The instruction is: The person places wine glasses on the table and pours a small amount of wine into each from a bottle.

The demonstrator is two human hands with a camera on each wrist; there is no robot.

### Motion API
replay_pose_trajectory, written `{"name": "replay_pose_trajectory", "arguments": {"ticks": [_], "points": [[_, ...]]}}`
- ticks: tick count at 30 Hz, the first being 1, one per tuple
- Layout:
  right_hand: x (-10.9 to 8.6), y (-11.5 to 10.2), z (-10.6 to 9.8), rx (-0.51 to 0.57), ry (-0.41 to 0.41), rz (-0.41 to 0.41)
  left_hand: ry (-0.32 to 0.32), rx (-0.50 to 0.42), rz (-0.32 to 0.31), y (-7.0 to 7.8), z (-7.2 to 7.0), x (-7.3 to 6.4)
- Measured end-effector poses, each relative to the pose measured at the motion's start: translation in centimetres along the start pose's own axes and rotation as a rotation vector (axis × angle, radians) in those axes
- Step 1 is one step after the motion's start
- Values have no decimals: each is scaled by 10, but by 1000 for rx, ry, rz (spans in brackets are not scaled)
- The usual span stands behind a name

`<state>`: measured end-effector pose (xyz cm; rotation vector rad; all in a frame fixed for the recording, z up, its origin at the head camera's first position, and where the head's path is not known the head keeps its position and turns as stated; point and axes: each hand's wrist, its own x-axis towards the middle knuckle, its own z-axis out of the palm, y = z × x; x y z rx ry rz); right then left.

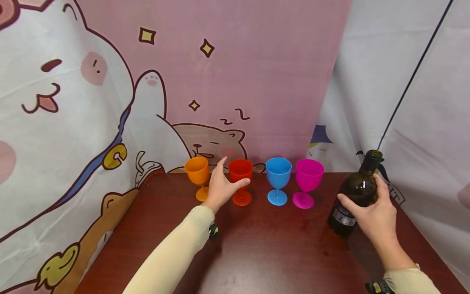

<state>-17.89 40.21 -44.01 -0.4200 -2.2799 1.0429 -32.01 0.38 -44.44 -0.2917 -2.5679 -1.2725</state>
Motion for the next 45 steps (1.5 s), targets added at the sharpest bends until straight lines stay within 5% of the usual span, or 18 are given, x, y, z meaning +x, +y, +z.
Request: {"name": "replay_pose_trajectory", "arguments": {"ticks": [10, 20, 33, 39, 45], "points": [[1, -1, 0, -1, 3, -6, 20, -60, -107, 6, 17, 5], [-2, 0, 3, 2, -18, 13, 12, -146, -73, -5, 13, 3], [-2, -1, 3, 29, 7, 34, -65, -168, 45, -5, -14, -36], [-3, 0, 5, 42, 3, 36, -88, -158, 44, -2, -19, -52], [-3, 2, 5, 41, -3, 48, -91, -170, 37, -6, -17, -55]]}}
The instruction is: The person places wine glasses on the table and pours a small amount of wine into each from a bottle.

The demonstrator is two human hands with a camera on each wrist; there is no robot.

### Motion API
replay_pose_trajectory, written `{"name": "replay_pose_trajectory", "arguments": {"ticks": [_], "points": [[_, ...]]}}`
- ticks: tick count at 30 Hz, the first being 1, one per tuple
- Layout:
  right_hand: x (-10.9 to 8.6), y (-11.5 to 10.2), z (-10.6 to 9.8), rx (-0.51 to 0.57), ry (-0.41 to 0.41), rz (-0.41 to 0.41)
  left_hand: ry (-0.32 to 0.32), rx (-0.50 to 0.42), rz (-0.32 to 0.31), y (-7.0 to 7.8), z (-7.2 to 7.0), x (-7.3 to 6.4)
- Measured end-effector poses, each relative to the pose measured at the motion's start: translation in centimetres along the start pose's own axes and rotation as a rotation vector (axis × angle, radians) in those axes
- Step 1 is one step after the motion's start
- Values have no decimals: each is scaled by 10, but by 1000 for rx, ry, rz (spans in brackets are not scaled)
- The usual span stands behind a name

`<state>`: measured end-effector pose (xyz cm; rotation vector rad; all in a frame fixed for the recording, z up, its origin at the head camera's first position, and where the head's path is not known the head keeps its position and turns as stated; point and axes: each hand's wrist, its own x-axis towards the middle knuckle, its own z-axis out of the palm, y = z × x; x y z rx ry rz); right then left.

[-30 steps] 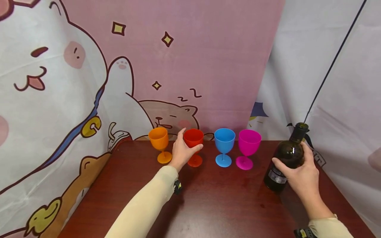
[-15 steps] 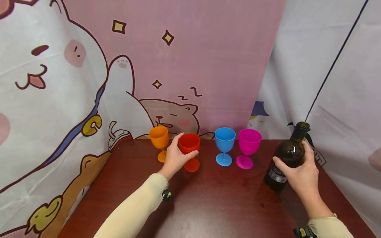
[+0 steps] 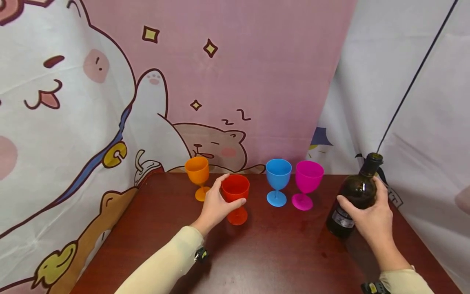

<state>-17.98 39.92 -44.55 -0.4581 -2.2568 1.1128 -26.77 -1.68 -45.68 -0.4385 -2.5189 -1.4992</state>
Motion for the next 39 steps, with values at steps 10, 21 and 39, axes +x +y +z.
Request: {"name": "replay_pose_trajectory", "arguments": {"ticks": [10, 21, 39], "points": [[2, 7, 2, 17, -4, -14, 37, -88, 10, -11, 10, 0], [-8, -34, 1, -175, -25, -286, 57, -108, -19, -11, 15, -3], [-13, -158, 27, -583, -464, -695, 59, -91, 3, -8, 8, -1]]}}
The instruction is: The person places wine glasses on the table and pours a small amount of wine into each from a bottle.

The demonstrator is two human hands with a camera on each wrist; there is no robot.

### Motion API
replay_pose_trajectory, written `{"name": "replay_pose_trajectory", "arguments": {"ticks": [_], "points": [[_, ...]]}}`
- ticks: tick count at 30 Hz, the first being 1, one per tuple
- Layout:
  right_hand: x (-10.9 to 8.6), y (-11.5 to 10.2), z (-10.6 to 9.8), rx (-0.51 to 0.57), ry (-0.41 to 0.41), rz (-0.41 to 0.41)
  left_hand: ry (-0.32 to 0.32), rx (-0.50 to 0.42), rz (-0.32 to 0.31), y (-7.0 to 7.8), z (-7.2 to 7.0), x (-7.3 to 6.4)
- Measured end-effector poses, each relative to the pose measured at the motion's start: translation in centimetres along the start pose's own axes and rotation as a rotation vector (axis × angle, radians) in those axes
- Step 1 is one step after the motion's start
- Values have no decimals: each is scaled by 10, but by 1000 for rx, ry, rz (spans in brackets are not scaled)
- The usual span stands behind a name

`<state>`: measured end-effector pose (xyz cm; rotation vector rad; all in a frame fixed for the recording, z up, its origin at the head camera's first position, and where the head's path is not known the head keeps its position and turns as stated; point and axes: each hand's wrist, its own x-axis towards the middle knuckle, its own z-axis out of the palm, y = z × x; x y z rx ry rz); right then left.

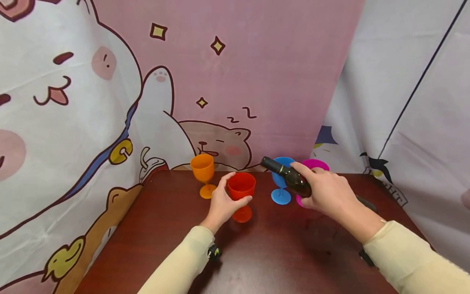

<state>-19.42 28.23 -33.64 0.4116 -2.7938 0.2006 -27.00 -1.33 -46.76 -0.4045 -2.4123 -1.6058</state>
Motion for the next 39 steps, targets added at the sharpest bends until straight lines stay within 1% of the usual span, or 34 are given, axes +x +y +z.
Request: {"name": "replay_pose_trajectory", "arguments": {"ticks": [4, 10, 18, 23, 31, 39], "points": [[8, -7, -1, -36, -36, -40, -7, -1, 12, 2, 1, 1], [13, -16, 1, -80, -82, -112, -12, -9, 5, 4, 2, 1], [19, -25, 2, -119, -160, -103, -20, -10, -13, 3, 2, 1], [23, -29, 2, -143, -203, -98, -13, -2, -16, 1, 2, 0], [27, -34, 0, -179, -237, -103, -8, 0, -19, -1, 1, 0], [31, -37, 0, -222, -240, -126, -3, 6, -5, -1, 0, -1]]}}
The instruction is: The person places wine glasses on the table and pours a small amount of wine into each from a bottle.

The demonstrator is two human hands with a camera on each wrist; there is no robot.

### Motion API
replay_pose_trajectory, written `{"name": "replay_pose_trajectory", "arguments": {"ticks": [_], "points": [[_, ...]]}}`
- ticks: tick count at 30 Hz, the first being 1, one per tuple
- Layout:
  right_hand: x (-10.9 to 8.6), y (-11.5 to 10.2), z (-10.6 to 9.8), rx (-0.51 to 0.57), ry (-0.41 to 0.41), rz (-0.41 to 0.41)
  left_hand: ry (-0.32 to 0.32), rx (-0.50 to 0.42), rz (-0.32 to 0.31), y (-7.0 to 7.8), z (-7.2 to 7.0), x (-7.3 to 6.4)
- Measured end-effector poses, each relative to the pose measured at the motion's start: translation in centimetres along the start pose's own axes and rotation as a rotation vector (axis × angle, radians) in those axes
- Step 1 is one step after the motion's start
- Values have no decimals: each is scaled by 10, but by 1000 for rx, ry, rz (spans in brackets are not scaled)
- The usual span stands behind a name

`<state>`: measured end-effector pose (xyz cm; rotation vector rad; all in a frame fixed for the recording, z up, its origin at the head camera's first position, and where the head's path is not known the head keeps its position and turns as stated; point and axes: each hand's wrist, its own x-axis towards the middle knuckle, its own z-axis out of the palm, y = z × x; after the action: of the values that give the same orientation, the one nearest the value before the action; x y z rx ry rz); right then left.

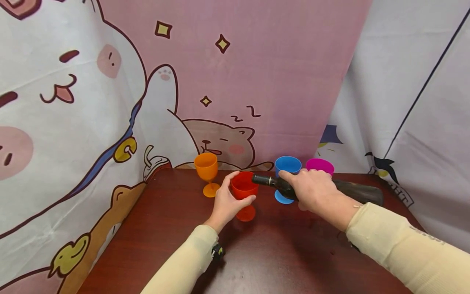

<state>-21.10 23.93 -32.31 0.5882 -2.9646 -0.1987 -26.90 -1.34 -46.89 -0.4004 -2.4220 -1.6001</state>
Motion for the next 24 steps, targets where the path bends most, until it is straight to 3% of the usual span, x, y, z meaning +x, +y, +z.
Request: {"name": "replay_pose_trajectory", "arguments": {"ticks": [24], "points": [[1, -3, -2, -62, -5, -3, 0, -9, -5, 0, 0, 0]]}}
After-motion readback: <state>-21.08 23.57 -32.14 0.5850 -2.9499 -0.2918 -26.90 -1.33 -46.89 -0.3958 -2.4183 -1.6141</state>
